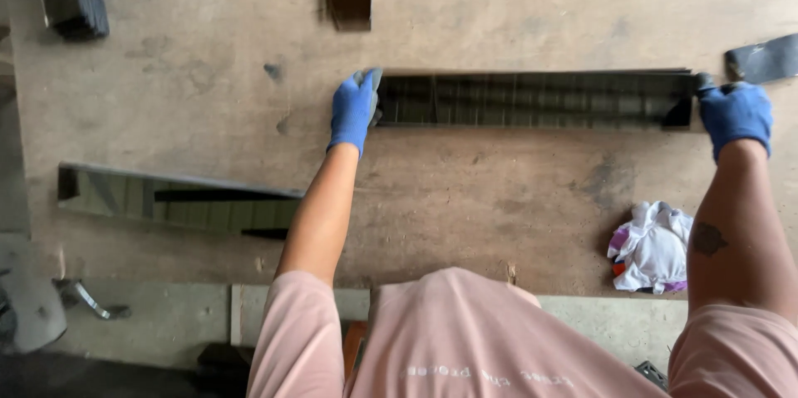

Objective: Cleaning long reflective strips with a cloth

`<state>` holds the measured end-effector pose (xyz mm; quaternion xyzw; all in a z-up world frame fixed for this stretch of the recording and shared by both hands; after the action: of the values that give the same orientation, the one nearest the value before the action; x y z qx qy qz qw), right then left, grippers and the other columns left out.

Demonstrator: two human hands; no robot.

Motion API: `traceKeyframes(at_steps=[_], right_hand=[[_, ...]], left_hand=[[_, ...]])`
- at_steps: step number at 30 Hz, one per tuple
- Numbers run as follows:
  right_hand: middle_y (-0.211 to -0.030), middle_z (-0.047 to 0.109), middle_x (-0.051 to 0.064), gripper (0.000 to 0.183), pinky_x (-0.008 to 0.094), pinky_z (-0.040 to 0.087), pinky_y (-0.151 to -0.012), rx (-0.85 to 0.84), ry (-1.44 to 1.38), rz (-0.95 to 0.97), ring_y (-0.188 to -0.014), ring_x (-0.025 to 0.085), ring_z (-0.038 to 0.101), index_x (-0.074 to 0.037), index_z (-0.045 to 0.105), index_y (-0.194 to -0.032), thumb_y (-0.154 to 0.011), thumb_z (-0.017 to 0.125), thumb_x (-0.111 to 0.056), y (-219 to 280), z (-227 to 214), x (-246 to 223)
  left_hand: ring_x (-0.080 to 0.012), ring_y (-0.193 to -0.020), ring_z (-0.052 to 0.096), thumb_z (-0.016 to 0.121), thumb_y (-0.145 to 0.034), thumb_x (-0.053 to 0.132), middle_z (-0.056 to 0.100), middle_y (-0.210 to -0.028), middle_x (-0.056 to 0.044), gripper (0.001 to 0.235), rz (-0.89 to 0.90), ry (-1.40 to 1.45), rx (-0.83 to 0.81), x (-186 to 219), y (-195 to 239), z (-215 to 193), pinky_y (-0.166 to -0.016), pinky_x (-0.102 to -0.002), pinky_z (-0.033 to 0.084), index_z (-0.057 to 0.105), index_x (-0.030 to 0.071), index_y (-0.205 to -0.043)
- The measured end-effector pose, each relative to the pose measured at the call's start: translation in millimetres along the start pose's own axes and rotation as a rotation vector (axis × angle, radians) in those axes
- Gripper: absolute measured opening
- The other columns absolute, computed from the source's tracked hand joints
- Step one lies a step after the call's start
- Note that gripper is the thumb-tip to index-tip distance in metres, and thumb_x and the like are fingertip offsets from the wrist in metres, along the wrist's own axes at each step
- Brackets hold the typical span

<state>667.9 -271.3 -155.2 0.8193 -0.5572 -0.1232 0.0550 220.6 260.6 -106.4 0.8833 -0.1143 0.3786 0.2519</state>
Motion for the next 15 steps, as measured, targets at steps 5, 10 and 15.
traceKeyframes(at_steps=[5,10,15], right_hand=[[-0.113,0.069,0.04,0.086,0.062,0.047,-0.089,-0.044,0.201,0.006,-0.1,0.062,0.065,-0.001,0.081,-0.116,-0.121,0.036,-0.075,10.2,-4.5,-23.3],[-0.109,0.073,0.032,0.076,0.055,0.041,-0.089,0.097,0.295,-0.021,-0.097,0.055,0.065,-0.009,0.081,-0.111,-0.117,0.037,-0.07,10.0,4.5,-27.9],[-0.112,0.071,0.03,0.077,0.055,0.032,-0.102,0.113,0.298,-0.081,-0.102,0.054,0.061,-0.007,0.079,-0.113,-0.119,0.033,-0.069,23.0,-8.9,-38.8]], left_hand=[[-0.0447,-0.085,0.067,0.055,-0.095,0.058,0.073,-0.078,-0.018,0.051,0.116,-0.239,0.041,-5.2,2.8,-3.9,-0.075,-0.052,0.046,0.063,0.011,-0.076],[-0.0502,-0.104,0.066,0.059,-0.096,0.054,0.072,-0.107,-0.029,0.053,0.268,-0.401,0.083,9.1,14.7,-8.9,-0.086,-0.057,0.05,0.069,0.003,-0.109],[-0.0544,-0.095,0.062,0.06,-0.098,0.057,0.067,-0.097,-0.035,0.056,0.282,-0.514,0.078,-1.8,9.0,-16.8,-0.083,-0.062,0.048,0.065,0.002,-0.105]])
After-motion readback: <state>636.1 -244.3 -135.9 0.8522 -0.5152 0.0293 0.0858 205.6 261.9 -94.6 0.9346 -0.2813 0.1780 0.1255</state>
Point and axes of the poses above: each hand's wrist, its own y-axis away from the middle knuckle, its own z-axis out of the palm, x = y × z, the point moved 4 cm from there along -y, towards the middle knuckle
